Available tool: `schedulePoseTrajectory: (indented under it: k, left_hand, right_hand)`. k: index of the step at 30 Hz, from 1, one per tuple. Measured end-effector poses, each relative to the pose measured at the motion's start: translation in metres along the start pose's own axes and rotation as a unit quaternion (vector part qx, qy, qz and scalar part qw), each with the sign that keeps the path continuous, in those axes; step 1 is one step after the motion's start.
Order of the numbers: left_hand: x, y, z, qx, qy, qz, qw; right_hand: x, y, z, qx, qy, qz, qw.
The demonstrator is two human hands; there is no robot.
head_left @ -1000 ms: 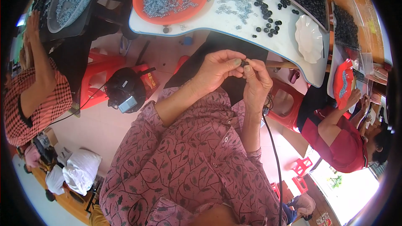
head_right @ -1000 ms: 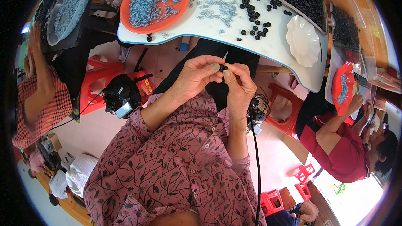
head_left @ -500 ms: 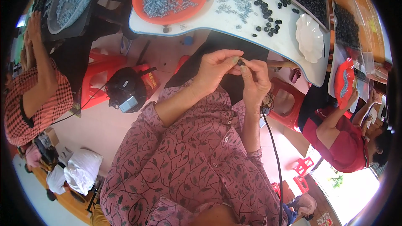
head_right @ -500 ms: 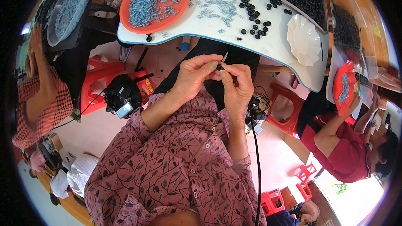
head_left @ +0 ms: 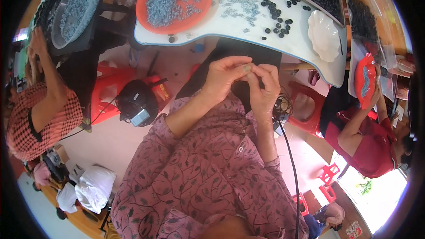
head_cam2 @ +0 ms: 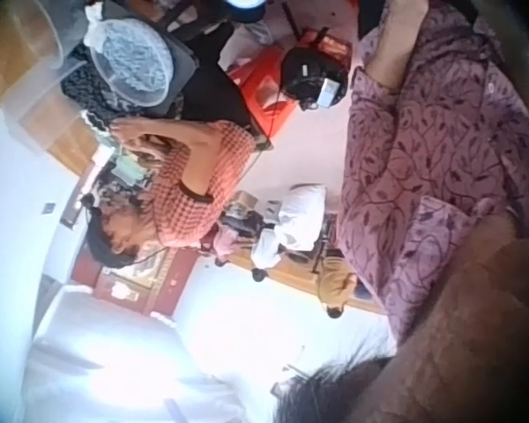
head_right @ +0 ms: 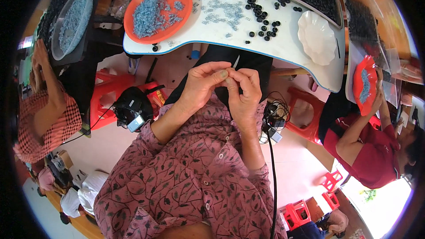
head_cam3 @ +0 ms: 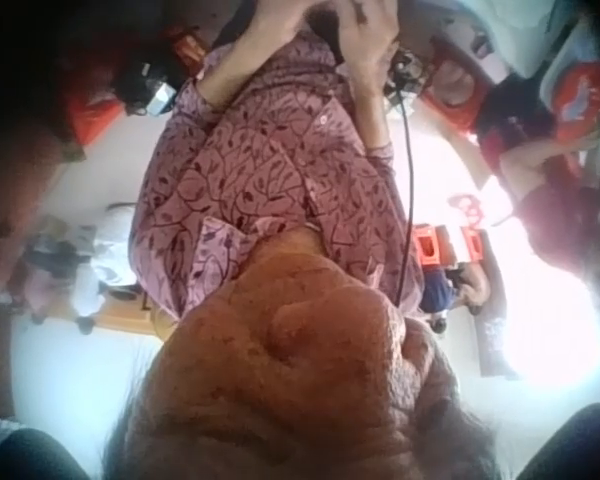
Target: The person assembles small black plastic parts by hand, inserting a small clear component into each ring.
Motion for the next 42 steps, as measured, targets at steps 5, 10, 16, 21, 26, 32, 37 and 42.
schedulePoseTrajectory:
  k: [5,10,16,21,26,32,37,42]
  left_hand:
    - [0.007,0.003,0.007,-0.006,-0.107,-0.067,0.992]
    - [0.006,0.005,0.006,-0.005,-0.143,-0.104,0.984]
    - [0.004,0.001,0.007,-0.01,-0.149,-0.114,0.982]
    - [0.008,0.002,0.011,0.005,-0.14,-0.114,0.984]
    - [0.013,0.002,0.01,-0.033,-0.148,-0.11,0.982]
    - [0.012,0.001,0.008,-0.043,-0.159,-0.1,0.981]
    - [0.006,0.002,0.005,-0.044,-0.165,-0.105,0.98]
    - [0.007,0.007,0.009,-0.048,-0.169,-0.069,0.982]
  right_hand:
    - [-0.005,0.003,-0.008,0.023,0.092,0.002,0.995]
    - [-0.005,0.001,-0.001,0.049,0.211,0.0,0.976]
    - [-0.007,-0.005,0.017,0.081,0.226,0.007,0.971]
    - [-0.004,-0.004,0.018,0.098,0.254,0.003,0.962]
    - [-0.003,-0.001,0.024,0.102,0.256,0.015,0.961]
    - [-0.003,-0.002,0.028,0.102,0.261,0.021,0.96]
    - [-0.003,-0.004,0.028,0.109,0.25,0.021,0.962]
    - [-0.005,-0.002,0.018,0.093,0.252,0.02,0.963]
Point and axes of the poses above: each hand's wrist, its own y-axis towards the middle knuckle, its own x-axis out of the palm, z = x × y, the point moved 7 cm from there along y, towards the middle knuckle, and after that the axes turned 5 degrees about -z, right-handed, at the moved point
